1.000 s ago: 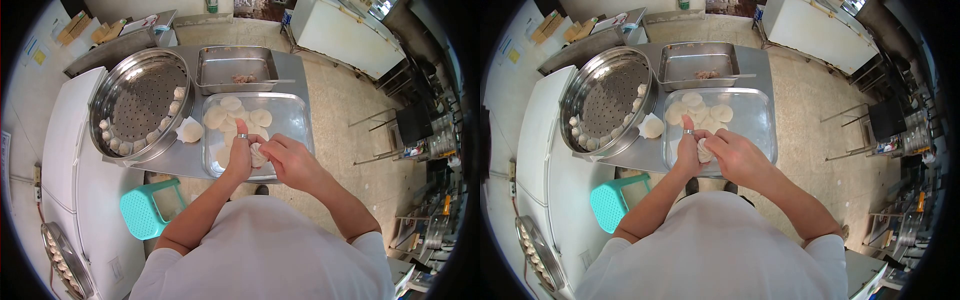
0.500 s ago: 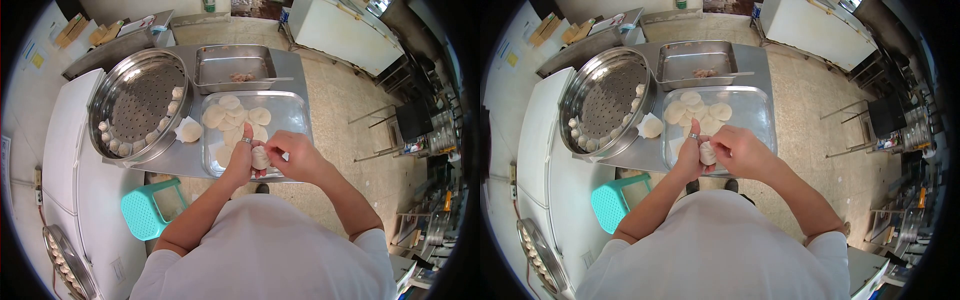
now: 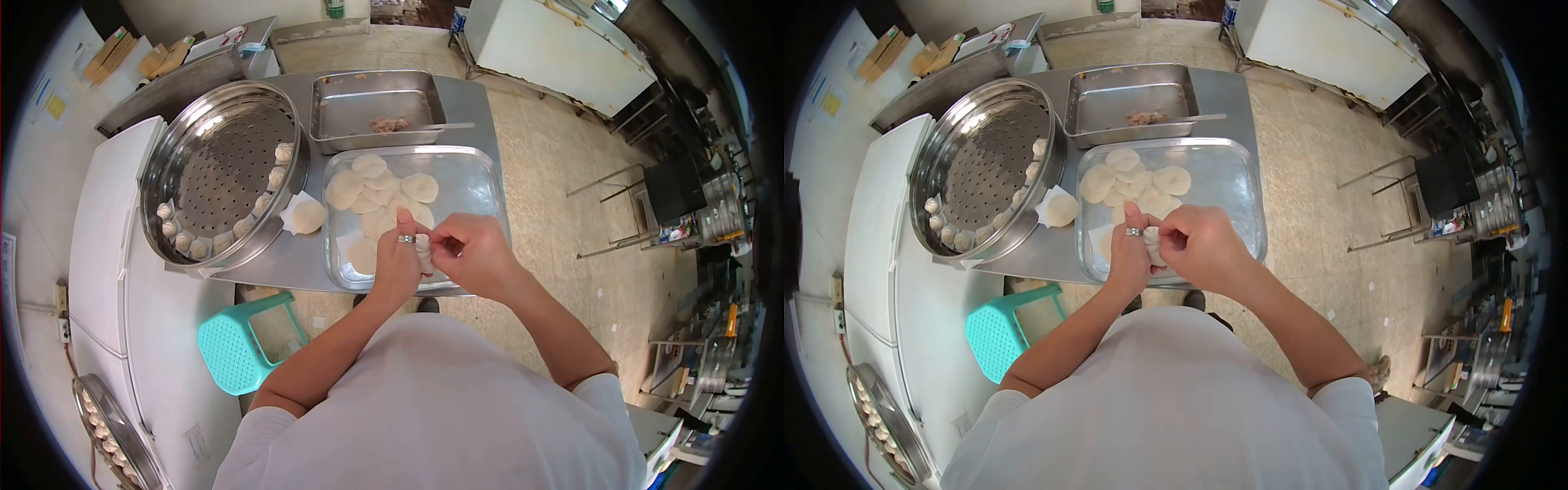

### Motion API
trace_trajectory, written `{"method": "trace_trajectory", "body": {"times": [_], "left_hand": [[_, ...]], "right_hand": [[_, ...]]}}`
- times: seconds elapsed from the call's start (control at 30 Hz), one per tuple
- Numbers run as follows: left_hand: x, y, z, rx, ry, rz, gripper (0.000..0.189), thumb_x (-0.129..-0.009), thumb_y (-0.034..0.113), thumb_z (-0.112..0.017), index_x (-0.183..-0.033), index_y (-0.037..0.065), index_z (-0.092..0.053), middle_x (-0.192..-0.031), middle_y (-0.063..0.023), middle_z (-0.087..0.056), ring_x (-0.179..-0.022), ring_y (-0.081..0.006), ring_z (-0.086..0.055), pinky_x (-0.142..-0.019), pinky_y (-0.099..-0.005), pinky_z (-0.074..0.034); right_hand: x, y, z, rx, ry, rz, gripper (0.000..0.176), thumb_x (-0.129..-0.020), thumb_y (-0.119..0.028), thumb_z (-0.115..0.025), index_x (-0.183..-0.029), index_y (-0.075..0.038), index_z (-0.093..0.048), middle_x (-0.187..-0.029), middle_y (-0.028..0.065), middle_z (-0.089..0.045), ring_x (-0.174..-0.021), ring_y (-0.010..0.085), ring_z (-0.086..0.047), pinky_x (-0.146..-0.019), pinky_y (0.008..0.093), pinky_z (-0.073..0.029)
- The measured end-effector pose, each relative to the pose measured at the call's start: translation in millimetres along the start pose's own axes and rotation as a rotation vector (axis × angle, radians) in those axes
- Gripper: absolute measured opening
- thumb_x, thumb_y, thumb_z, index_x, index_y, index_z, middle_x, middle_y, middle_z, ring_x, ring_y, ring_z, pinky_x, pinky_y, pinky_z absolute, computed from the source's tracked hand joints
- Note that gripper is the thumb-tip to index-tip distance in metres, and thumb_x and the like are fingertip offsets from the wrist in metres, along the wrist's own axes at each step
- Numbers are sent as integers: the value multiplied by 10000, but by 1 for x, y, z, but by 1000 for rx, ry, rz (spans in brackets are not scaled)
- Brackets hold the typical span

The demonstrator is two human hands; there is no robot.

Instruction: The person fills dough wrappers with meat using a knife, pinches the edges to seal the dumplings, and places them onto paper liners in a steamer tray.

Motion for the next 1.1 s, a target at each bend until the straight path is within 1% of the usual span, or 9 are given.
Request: {"method": "trace_trajectory", "body": {"times": [0.1, 0.2, 0.3, 0.4, 0.5, 0.6, 0.8, 1.0, 1.1], "left_hand": [[-2, -8, 3, 12, 38, 105, 834, -1028, 737, -246, -827, 22, -625, -652, -62, -598, -498, -132, -544, -411, -279, -401], [-6, -13, 1, 203, 10, 205, 846, -1009, 770, -217, -831, 40, -606, -658, -67, -600, -484, -130, -528, -402, -274, -374], [-7, -20, -1, 258, -16, 284, 855, -992, 795, -195, -851, 53, -596, -673, -65, -601, -471, -130, -514, -391, -270, -349], [-9, -19, -8, 321, -115, 240, 827, -1009, 771, -212, -890, 50, -598, -685, -62, -600, -467, -130, -507, -391, -267, -354], [-8, -10, -11, 390, -59, 154, 804, -1025, 746, -221, -914, 42, -594, -680, -55, -591, -471, -127, -512, -392, -266, -363], [-9, -9, -6, 230, -51, 40, 786, -1041, 720, -228, -906, 37, -593, -674, -51, -586, -473, -123, -518, -392, -263, -371], [-9, -4, 0, 283, 11, 55, 800, -1027, 742, -246, -871, 37, -592, -669, -45, -578, -471, -122, -519, -382, -258, -360], [-4, -15, -8, 414, 18, 161, 783, -1026, 740, -273, -860, 43, -590, -681, -47, -576, -474, -130, -518, -388, -265, -382], [-4, -15, -12, 405, -105, 118, 739, -1010, 757, -299, -868, 101, -609, -740, -29, -624, -579, -128, -573, -436, -259, -409]], "right_hand": [[-3, 5, 3, -93, -40, -65, 57, -831, 11, -703, -881, 35, -689, -804, 158, -684, -658, 271, -661, -616, 344, -531], [-4, 2, 9, -78, -75, -126, 70, -876, 14, -723, -942, 21, -698, -900, 112, -705, -738, 172, -677, -657, 286, -540], [-3, -14, 7, 46, -65, 76, 36, -904, 11, -704, -931, 21, -682, -895, 121, -684, -714, 224, -665, -621, 324, -519], [-2, -9, 0, 116, -41, 121, 41, -906, -15, -676, -914, 19, -656, -831, 156, -626, -722, 354, -628, -635, 418, -509], [-2, -8, -1, 192, 27, 164, 37, -933, -27, -648, -945, 8, -643, -831, 161, -606, -731, 381, -616, -634, 447, -497], [-3, -10, -5, 228, 30, 154, 49, -946, -38, -637, -966, 7, -643, -839, 167, -611, -745, 383, -620, -644, 449, -497], [-6, -13, 0, 55, 1, 128, 47, -947, -41, -642, -931, 2, -636, -829, 167, -606, -746, 376, -621, -643, 450, -497], [4, -13, -8, 215, 46, 229, 47, -955, -2, -633, -945, 8, -588, -827, 156, -574, -705, 354, -591, -608, 430, -478], [7, -12, -8, 243, 98, 280, 49, -958, 1, -621, -948, 5, -573, -816, 158, -552, -688, 359, -577, -586, 439, -469]]}}
Point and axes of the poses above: each hand's wrist, its own x-axis away from the middle knuckle, its own z-axis out of the back of the hand, y = z × x, the point moved 8 cm from there along -x, towards the middle knuckle
